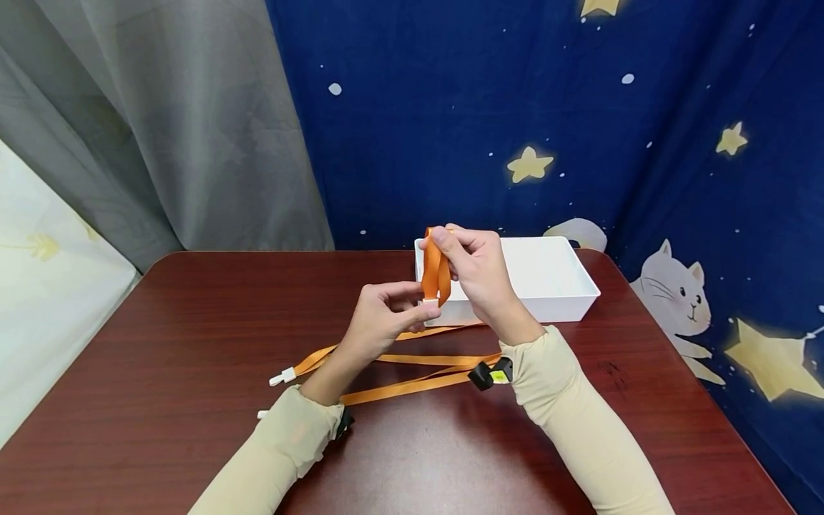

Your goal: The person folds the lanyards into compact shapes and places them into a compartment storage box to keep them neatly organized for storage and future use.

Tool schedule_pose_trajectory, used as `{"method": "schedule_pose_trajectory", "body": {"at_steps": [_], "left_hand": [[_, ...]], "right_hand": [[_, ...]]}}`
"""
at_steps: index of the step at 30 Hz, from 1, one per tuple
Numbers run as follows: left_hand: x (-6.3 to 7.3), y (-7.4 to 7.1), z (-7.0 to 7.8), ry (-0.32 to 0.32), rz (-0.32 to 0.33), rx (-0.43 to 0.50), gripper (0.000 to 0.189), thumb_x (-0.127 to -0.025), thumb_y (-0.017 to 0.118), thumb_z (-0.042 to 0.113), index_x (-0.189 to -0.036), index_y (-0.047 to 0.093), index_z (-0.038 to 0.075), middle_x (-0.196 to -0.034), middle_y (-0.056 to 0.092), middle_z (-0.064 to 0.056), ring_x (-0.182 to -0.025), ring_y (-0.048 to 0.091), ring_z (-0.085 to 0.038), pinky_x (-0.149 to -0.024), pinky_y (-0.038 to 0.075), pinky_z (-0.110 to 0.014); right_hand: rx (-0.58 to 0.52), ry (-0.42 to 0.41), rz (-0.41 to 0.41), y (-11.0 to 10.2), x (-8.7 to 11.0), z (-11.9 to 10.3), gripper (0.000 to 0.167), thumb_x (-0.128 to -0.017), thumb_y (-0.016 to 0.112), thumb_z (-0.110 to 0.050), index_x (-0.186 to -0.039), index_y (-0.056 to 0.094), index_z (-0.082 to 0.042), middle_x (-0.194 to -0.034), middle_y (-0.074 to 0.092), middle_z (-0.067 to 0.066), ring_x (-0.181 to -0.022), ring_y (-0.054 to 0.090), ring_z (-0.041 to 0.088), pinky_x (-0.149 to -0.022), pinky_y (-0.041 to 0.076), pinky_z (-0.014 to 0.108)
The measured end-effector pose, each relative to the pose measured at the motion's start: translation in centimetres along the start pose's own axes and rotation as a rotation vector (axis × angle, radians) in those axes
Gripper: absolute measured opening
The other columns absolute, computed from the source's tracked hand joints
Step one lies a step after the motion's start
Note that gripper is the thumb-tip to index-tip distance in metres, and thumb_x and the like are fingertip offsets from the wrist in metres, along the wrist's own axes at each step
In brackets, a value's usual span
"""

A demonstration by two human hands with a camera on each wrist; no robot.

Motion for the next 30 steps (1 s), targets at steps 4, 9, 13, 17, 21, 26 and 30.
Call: {"method": "schedule_pose_trajectory", "body": {"at_steps": [4,9,13,17,21,26,30], "left_hand": [[0.0,0.3,0.1,0.023,0.029,0.031,0.031,-0.08,0.082,0.002,-0.109,0.072,-0.004,-0.087,0.074,-0.016,-0.066,0.07,-0.032,-0.062,0.06,-0.036],[0.1,0.4,0.3,0.056,0.086,0.014,0.029,-0.079,0.083,0.004,-0.105,0.073,-0.003,-0.083,0.073,-0.015,-0.065,0.07,-0.032,-0.061,0.059,-0.038],[0.3,0.3,0.5,0.099,0.149,-0.015,0.028,-0.078,0.085,0.007,-0.102,0.074,-0.003,-0.077,0.071,-0.014,-0.06,0.069,-0.029,-0.058,0.059,-0.037],[0.4,0.3,0.7,0.128,0.203,-0.067,0.025,-0.078,0.085,0.007,-0.099,0.074,-0.004,-0.073,0.07,-0.013,-0.058,0.067,-0.033,-0.056,0.058,-0.032],[0.4,0.2,0.9,0.149,0.239,-0.112,0.019,-0.082,0.081,0.005,-0.098,0.075,-0.005,-0.068,0.068,-0.016,-0.053,0.062,-0.021,-0.051,0.055,-0.032],[0.2,-0.1,1.0,0.169,0.228,-0.131,0.015,-0.086,0.077,0.007,-0.098,0.076,-0.002,-0.063,0.064,-0.014,-0.048,0.057,-0.014,-0.046,0.048,-0.024],[0.1,-0.2,1.2,0.185,0.186,-0.142,0.015,-0.088,0.076,0.01,-0.098,0.075,-0.001,-0.061,0.061,-0.011,-0.046,0.056,-0.019,-0.045,0.048,-0.025]], "right_hand": [[0.001,-0.005,0.012,0.1,0.0,-0.1,0.032,-0.102,0.059,-0.018,-0.094,0.073,0.01,-0.079,0.066,0.007,-0.06,0.045,0.017,-0.048,0.036,0.023],[0.002,-0.011,0.019,0.2,0.1,-0.1,0.03,-0.102,0.058,-0.014,-0.097,0.072,0.013,-0.085,0.07,0.014,-0.067,0.049,0.016,-0.05,0.039,0.021],[0.006,-0.015,0.026,0.3,0.1,-0.1,0.029,-0.101,0.058,-0.013,-0.098,0.073,0.012,-0.088,0.07,0.017,-0.07,0.051,0.017,-0.051,0.039,0.021],[0.007,-0.017,0.031,0.3,0.1,-0.1,0.029,-0.102,0.058,-0.013,-0.097,0.073,0.012,-0.087,0.07,0.012,-0.071,0.051,0.017,-0.052,0.04,0.02],[0.007,-0.006,0.025,0.2,0.2,-0.1,0.03,-0.102,0.058,-0.013,-0.099,0.072,0.014,-0.087,0.071,0.01,-0.07,0.051,0.016,-0.051,0.039,0.02],[0.024,0.02,0.016,0.0,0.2,-0.2,0.031,-0.101,0.06,-0.015,-0.099,0.072,0.013,-0.09,0.072,0.011,-0.067,0.049,0.015,-0.05,0.036,0.02],[0.03,0.046,0.02,-0.1,0.2,-0.3,0.031,-0.101,0.06,-0.017,-0.096,0.074,0.01,-0.091,0.073,0.012,-0.067,0.048,0.016,-0.049,0.035,0.021]]}}
Point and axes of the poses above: each hand's wrist, its own x-axis away from the middle knuckle, its own y-axis out of the palm, z = x × y, the point moved 9 cm from there along -x, towards the middle knuckle
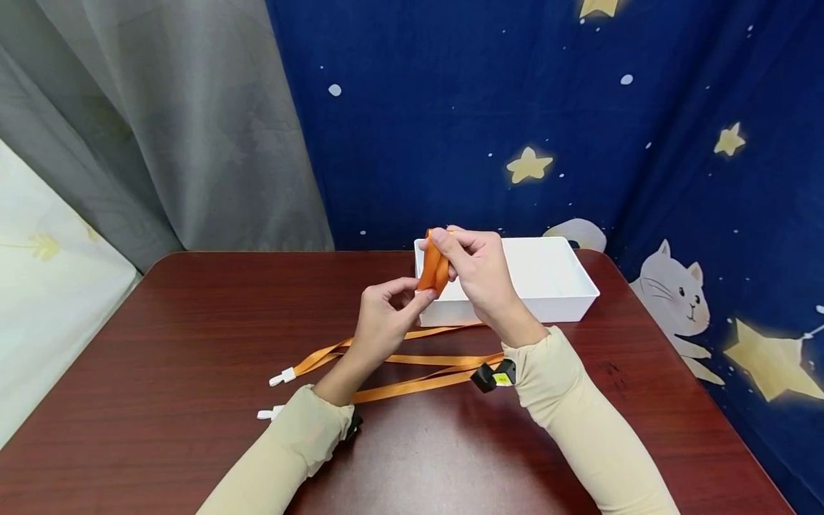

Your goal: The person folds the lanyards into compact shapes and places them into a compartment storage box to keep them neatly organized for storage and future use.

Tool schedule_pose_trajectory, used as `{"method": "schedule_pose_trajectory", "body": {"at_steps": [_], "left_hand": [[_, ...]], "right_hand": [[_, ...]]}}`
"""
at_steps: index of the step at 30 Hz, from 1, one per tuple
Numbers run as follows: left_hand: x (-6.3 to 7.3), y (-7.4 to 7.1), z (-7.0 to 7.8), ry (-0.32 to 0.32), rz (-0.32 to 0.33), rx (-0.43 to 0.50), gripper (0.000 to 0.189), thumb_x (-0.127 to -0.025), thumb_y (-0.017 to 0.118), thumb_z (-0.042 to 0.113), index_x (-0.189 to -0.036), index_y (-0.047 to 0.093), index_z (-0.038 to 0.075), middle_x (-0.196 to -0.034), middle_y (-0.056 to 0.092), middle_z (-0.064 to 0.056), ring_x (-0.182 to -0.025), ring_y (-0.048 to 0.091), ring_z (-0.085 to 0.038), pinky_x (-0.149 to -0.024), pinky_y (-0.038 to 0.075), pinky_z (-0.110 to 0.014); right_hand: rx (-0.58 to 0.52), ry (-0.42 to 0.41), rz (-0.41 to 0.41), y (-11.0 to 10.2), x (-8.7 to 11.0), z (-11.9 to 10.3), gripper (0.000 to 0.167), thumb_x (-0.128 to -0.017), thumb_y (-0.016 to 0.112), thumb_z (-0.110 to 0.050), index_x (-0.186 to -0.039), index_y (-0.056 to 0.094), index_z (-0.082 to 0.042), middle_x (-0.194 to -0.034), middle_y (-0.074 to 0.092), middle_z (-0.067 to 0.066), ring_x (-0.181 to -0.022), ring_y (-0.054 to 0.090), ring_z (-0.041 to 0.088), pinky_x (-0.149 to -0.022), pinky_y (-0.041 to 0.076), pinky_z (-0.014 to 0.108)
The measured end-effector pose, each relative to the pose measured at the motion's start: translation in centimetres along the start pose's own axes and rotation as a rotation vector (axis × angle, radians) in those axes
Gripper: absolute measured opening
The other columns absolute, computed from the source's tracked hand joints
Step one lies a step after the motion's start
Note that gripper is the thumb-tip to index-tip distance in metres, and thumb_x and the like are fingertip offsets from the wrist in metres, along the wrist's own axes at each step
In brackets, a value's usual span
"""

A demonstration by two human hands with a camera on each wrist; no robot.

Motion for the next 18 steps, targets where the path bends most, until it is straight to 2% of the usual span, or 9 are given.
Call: {"method": "schedule_pose_trajectory", "body": {"at_steps": [5,11,18], "left_hand": [[-0.3,-0.3,0.0,0.04,-0.008,-0.054,0.014,-0.087,0.077,0.01,-0.098,0.076,0.0,-0.063,0.058,-0.008,-0.048,0.05,-0.02,-0.043,0.041,-0.023],[-0.4,-0.6,-0.4,0.047,-0.025,-0.083,0.015,-0.086,0.078,0.01,-0.098,0.076,0.0,-0.068,0.06,-0.007,-0.052,0.046,-0.015,-0.045,0.037,-0.022],[-0.4,-0.8,-0.5,0.019,-0.031,-0.087,0.015,-0.086,0.077,0.003,-0.099,0.075,-0.005,-0.068,0.06,-0.012,-0.053,0.044,-0.021,-0.047,0.035,-0.021]], "right_hand": [[0.008,0.058,-0.016,-0.2,0.2,0.0,0.031,-0.101,0.061,-0.018,-0.095,0.075,0.008,-0.087,0.071,0.012,-0.058,0.043,0.016,-0.049,0.033,0.023],[0.015,0.139,-0.071,-0.1,0.8,-0.1,0.03,-0.101,0.06,-0.02,-0.096,0.073,0.008,-0.066,0.056,0.006,-0.048,0.033,0.018,-0.046,0.025,0.026],[-0.085,0.236,-0.158,0.4,1.1,0.2,0.034,-0.104,0.053,-0.019,-0.11,0.07,0.009,-0.056,0.041,0.003,-0.051,0.037,0.017,-0.058,0.036,0.028]]}}
Point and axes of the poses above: each hand's wrist, its own x-axis away from the middle knuckle, its own y-axis out of the palm, z = x × y, the point moved 9 cm from there along -x, towards the middle knuckle
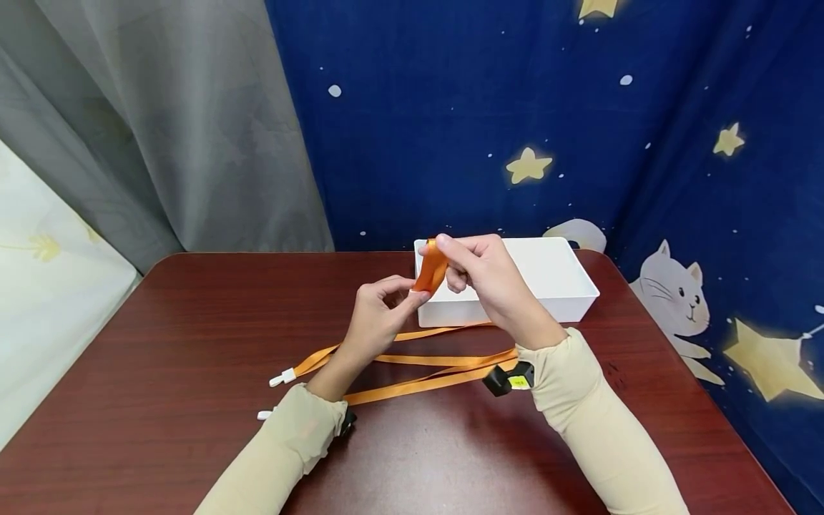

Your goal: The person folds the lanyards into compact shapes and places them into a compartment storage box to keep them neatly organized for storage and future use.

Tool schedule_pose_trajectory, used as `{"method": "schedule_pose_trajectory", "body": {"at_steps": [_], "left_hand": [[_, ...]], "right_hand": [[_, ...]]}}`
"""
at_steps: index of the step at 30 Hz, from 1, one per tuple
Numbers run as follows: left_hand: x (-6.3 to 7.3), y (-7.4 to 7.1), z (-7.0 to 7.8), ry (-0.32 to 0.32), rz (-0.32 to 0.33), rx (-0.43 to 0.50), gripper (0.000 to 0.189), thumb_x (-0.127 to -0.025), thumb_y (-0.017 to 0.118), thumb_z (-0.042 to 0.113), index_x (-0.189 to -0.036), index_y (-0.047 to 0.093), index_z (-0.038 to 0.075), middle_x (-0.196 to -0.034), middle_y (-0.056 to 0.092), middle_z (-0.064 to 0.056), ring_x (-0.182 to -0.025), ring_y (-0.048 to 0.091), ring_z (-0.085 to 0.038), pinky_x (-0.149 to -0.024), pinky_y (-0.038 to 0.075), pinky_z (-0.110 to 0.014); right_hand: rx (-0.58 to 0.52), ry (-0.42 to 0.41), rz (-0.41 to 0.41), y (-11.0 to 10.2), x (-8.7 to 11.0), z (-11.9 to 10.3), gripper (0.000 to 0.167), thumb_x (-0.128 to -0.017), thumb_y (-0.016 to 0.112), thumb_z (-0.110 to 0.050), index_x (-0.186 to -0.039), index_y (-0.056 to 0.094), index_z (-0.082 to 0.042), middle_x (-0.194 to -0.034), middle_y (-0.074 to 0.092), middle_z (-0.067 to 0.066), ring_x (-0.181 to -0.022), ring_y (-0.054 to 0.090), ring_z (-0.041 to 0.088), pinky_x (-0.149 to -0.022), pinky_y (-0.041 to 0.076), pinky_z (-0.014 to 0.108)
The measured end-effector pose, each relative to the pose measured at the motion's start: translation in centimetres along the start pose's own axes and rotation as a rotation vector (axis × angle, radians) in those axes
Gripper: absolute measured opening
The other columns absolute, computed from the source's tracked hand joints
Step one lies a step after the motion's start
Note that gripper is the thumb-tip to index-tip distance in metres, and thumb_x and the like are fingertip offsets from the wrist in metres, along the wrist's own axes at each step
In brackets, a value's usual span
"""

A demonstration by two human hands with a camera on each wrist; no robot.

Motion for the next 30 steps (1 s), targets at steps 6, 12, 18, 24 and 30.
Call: {"method": "schedule_pose_trajectory", "body": {"at_steps": [6,12,18,24,30], "left_hand": [[0.0,-0.5,2.4,-0.019,-0.009,0.025,0.013,-0.086,0.073,-0.004,-0.098,0.072,-0.01,-0.066,0.057,-0.018,-0.054,0.044,-0.017,-0.048,0.035,-0.02],[0.1,-0.8,2.7,-0.02,-0.026,0.06,0.012,-0.087,0.072,-0.005,-0.098,0.072,-0.01,-0.061,0.053,-0.016,-0.052,0.044,-0.011,-0.046,0.036,-0.022],[0.2,-0.8,1.0,-0.06,-0.036,0.106,0.012,-0.089,0.07,-0.005,-0.1,0.072,-0.008,-0.061,0.053,-0.023,-0.052,0.046,-0.014,-0.046,0.038,-0.021],[0.4,-0.9,-0.6,-0.087,-0.01,0.156,0.013,-0.089,0.072,-0.001,-0.101,0.074,-0.006,-0.062,0.054,-0.027,-0.051,0.046,-0.032,-0.045,0.04,-0.022],[0.4,-1.2,-0.5,-0.093,0.019,0.166,0.017,-0.089,0.075,0.009,-0.103,0.075,-0.001,-0.067,0.061,-0.022,-0.052,0.05,-0.034,-0.047,0.047,-0.028]], "right_hand": [[-0.061,0.021,-0.142,0.6,0.3,-0.1,0.049,-0.105,0.05,-0.032,-0.129,0.059,0.01,-0.062,0.05,0.003,-0.047,0.044,0.016,-0.054,0.039,0.026],[-0.019,-0.006,-0.281,1.2,0.6,-0.4,0.065,-0.104,0.047,-0.044,-0.143,0.046,0.007,-0.088,0.074,0.011,-0.045,0.056,0.02,-0.079,0.047,0.034],[0.003,-0.023,-0.316,1.2,0.6,-0.4,0.068,-0.104,0.044,-0.049,-0.147,0.043,0.003,-0.111,0.071,0.019,-0.05,0.061,0.025,-0.106,0.034,0.046],[-0.01,-0.042,-0.304,1.2,0.7,-0.2,0.065,-0.105,0.043,-0.047,-0.148,0.042,0.002,-0.12,0.068,0.02,-0.055,0.065,0.025,-0.106,0.036,0.048],[0.015,-0.083,-0.278,1.2,0.8,-0.2,0.059,-0.106,0.043,-0.043,-0.148,0.044,-0.002,-0.125,0.065,0.019,-0.06,0.068,0.03,-0.071,0.055,0.038]]}}
Point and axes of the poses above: each hand's wrist, its own x-axis away from the middle knuckle, its own y-axis out of the palm, z = x × y, the point moved 9 cm from there along -x, towards the middle knuckle
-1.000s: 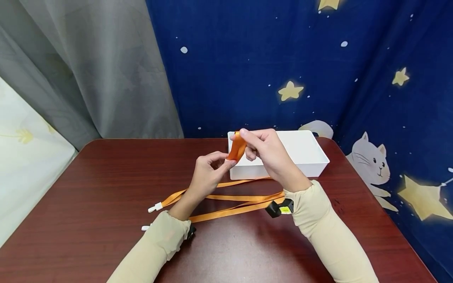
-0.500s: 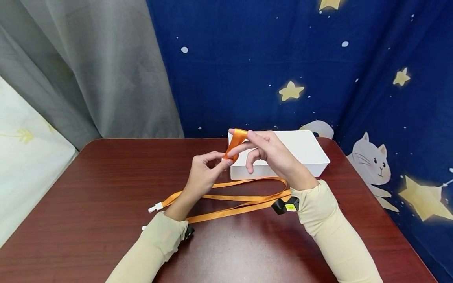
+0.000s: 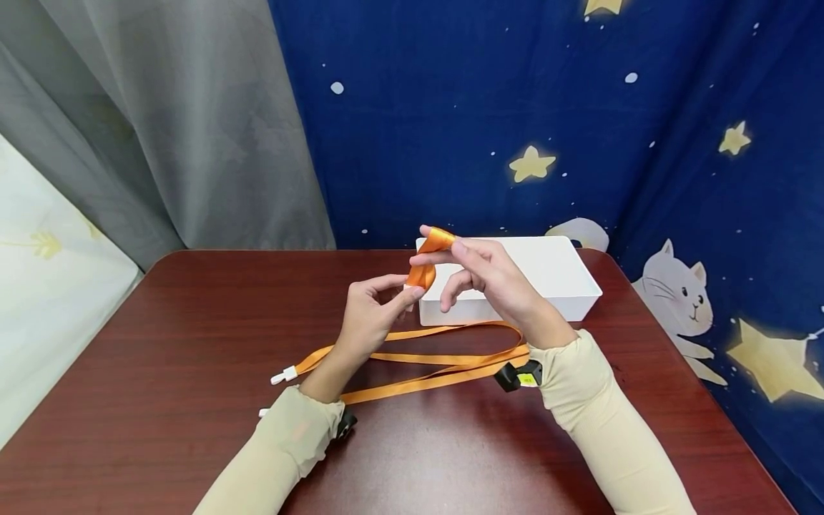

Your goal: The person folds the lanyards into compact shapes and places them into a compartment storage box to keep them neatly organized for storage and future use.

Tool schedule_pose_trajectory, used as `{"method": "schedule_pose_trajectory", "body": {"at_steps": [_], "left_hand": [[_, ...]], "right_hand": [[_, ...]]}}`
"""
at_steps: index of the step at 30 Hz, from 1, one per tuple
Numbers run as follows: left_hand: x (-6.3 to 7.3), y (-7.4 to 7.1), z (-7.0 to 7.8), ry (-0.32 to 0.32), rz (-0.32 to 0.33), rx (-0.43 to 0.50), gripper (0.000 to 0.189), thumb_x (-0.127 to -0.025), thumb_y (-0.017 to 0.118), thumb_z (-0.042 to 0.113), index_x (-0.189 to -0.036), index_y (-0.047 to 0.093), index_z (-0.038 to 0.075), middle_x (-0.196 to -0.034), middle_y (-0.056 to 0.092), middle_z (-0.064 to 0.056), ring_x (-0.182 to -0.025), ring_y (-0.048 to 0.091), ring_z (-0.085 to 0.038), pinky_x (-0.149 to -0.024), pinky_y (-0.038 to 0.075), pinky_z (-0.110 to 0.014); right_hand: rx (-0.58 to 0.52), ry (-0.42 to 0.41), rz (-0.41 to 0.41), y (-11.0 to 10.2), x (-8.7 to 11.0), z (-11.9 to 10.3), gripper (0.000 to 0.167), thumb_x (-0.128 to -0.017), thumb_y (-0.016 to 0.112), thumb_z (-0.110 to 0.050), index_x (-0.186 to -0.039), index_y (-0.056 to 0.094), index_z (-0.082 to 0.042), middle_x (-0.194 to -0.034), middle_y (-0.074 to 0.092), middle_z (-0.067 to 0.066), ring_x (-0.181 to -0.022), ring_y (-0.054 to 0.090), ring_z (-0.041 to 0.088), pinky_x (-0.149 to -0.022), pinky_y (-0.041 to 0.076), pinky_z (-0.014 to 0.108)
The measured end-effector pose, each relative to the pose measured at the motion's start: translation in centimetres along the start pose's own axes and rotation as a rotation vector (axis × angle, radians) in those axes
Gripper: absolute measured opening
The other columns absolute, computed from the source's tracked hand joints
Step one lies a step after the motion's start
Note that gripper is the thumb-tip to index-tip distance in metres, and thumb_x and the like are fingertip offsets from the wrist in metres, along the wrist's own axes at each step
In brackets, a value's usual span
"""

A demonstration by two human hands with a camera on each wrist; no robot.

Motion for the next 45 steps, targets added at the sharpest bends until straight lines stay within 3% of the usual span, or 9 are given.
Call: {"method": "schedule_pose_trajectory", "body": {"at_steps": [2,5,13,18,26,36,40,45], "left_hand": [[0.0,0.0,0.0,-0.011,0.0,0.012,0.018,-0.089,0.075,0.01,-0.104,0.075,-0.001,-0.067,0.062,-0.019,-0.05,0.052,-0.029,-0.047,0.049,-0.029],[0.1,0.1,0.0,-0.028,-0.003,0.039,0.019,-0.09,0.074,0.008,-0.105,0.074,-0.003,-0.07,0.064,-0.019,-0.048,0.055,-0.019,-0.048,0.052,-0.028],[0.2,0.3,-0.1,-0.06,-0.017,0.061,0.022,-0.091,0.072,0.007,-0.11,0.072,-0.004,-0.07,0.064,-0.016,-0.049,0.06,-0.017,-0.051,0.056,-0.03],[0.5,0.6,-0.3,-0.087,-0.061,0.066,0.027,-0.093,0.069,0.005,-0.118,0.069,-0.005,-0.076,0.064,-0.025,-0.053,0.062,-0.015,-0.056,0.058,-0.033],[0.7,0.9,-0.5,-0.107,-0.099,0.071,0.03,-0.095,0.066,0.005,-0.124,0.065,-0.005,-0.079,0.065,-0.009,-0.056,0.062,-0.015,-0.058,0.059,-0.033],[0.4,0.6,-0.6,-0.121,-0.048,0.094,0.023,-0.095,0.068,0.009,-0.112,0.069,-0.006,-0.078,0.062,-0.03,-0.055,0.061,-0.015,-0.058,0.058,-0.032],[0.4,0.6,-0.8,-0.139,-0.046,0.11,0.023,-0.095,0.068,0.009,-0.112,0.069,-0.007,-0.077,0.065,-0.022,-0.055,0.062,-0.015,-0.058,0.059,-0.033],[0.4,0.7,-0.9,-0.171,-0.061,0.144,0.024,-0.095,0.067,0.009,-0.113,0.069,-0.007,-0.075,0.066,-0.011,-0.059,0.064,-0.017,-0.062,0.06,-0.039]], "right_hand": [[0.022,-0.011,0.006,0.0,0.1,0.1,0.056,-0.106,0.043,-0.041,-0.148,0.045,-0.003,-0.126,0.065,0.019,-0.062,0.069,0.03,-0.065,0.055,0.037],[0.062,-0.025,0.009,0.0,0.2,0.2,0.053,-0.106,0.043,-0.039,-0.148,0.047,-0.006,-0.128,0.065,0.018,-0.066,0.069,0.031,-0.066,0.055,0.036],[0.195,-0.077,0.006,0.6,0.4,0.2,0.064,-0.102,0.052,-0.047,-0.148,0.045,-0.004,-0.133,0.06,0.021,-0.069,0.07,0.03,-0.075,0.057,0.04],[0.332,-0.078,0.001,1.0,0.6,0.4,0.057,-0.102,0.056,-0.04,-0.149,0.046,-0.009,-0.136,0.06,0.008,-0.073,0.07,0.025,-0.083,0.056,0.037],[0.453,-0.098,0.016,0.9,0.9,0.7,0.052,-0.1,0.06,-0.033,-0.147,0.05,-0.013,-0.139,0.059,0.0,-0.084,0.07,0.02,-0.078,0.056,0.034],[0.556,-0.141,-0.024,1.5,0.9,0.8,0.052,-0.097,0.066,-0.021,-0.146,0.051,-0.017,-0.137,0.06,-0.001,-0.088,0.067,0.014,-0.076,0.056,0.034],[0.597,-0.17,-0.033,1.8,1.0,0.8,0.053,-0.094,0.068,-0.015,-0.145,0.053,-0.016,-0.134,0.061,-0.001,-0.088,0.066,0.012,-0.075,0.057,0.032],[0.721,-0.199,-0.018,1.9,1.3,0.9,0.053,-0.092,0.072,-0.022,-0.142,0.056,-0.018,-0.131,0.061,-0.003,-0.09,0.063,0.009,-0.074,0.057,0.032]]}}
Point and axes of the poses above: each hand's wrist, its own x-axis away from the middle knuckle, its own y-axis out of the palm, z = x × y, the point moved 9 cm from there along -x, towards the middle knuckle
